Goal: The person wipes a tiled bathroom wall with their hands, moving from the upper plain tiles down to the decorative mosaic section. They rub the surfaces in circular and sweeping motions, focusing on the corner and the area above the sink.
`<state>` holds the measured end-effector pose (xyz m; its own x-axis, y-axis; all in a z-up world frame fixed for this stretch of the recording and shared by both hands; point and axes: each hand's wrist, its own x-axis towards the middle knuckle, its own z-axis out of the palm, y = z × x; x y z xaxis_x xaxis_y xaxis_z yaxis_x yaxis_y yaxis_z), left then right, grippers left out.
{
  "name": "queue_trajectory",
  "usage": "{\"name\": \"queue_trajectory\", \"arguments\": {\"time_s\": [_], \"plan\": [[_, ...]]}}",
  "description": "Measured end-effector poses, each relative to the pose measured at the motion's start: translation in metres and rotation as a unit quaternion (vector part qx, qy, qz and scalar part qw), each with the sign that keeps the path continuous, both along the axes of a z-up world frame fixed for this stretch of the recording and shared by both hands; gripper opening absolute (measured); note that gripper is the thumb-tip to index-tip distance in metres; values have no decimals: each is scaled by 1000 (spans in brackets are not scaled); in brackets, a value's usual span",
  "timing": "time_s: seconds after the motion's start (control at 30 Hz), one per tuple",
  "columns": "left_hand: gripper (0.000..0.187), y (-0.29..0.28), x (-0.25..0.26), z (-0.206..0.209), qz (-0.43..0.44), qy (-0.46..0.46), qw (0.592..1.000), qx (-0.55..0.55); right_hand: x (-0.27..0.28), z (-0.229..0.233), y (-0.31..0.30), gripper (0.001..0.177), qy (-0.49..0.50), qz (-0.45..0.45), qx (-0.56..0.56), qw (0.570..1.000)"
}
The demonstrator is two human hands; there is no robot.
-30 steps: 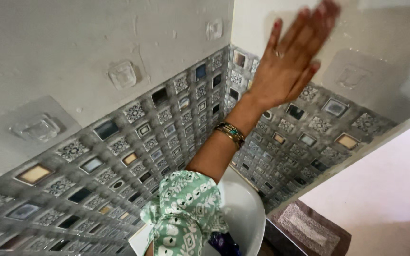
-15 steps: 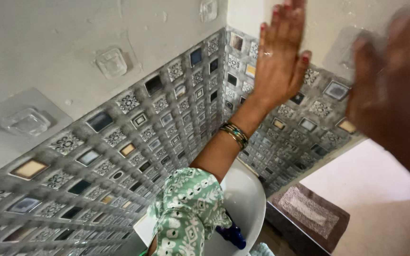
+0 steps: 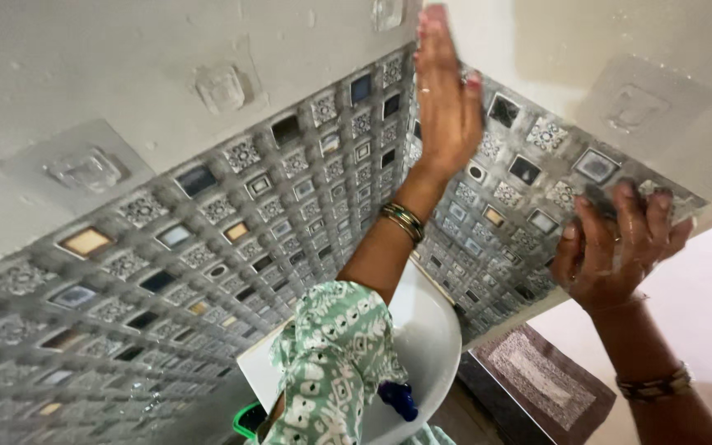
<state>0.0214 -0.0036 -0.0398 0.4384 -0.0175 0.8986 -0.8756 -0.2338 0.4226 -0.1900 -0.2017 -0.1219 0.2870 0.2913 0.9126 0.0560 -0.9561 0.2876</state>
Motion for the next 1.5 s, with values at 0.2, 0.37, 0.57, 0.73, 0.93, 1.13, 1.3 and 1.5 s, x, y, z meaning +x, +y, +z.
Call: {"name": "queue_trajectory", "arguments": {"time_s": [0.2, 0.37, 0.57, 0.73, 0.93, 1.13, 1.3, 1.5], "plan": [[70, -7, -51, -61, 11, 62, 996, -61, -8, -24, 5, 38, 42, -29, 42, 998], [65, -17, -31, -69, 11, 10, 1000, -25, 0, -26, 4, 28, 27, -4, -3, 1000], [62, 3, 24, -26, 21, -46, 999, -16, -3, 6, 18, 12, 47, 138, -122, 982], [66, -3, -30, -68, 18, 54, 997, -58, -19, 29, 41, 13, 109, 112, -111, 981], [68, -2, -19, -67, 28, 36, 998, -38, -18, 37, 45, 16, 117, 130, -96, 980], [65, -7, 8, -32, 13, 8, 999, -36, -21, 37, 46, 20, 107, 122, -88, 983], [66, 8, -34, -87, 2, 58, 998, -28, -18, 28, 41, 21, 98, 150, -71, 981], [65, 5, 0, -61, -2, 10, 1000, -9, -16, 23, 38, 26, 102, 148, -65, 982]]}}
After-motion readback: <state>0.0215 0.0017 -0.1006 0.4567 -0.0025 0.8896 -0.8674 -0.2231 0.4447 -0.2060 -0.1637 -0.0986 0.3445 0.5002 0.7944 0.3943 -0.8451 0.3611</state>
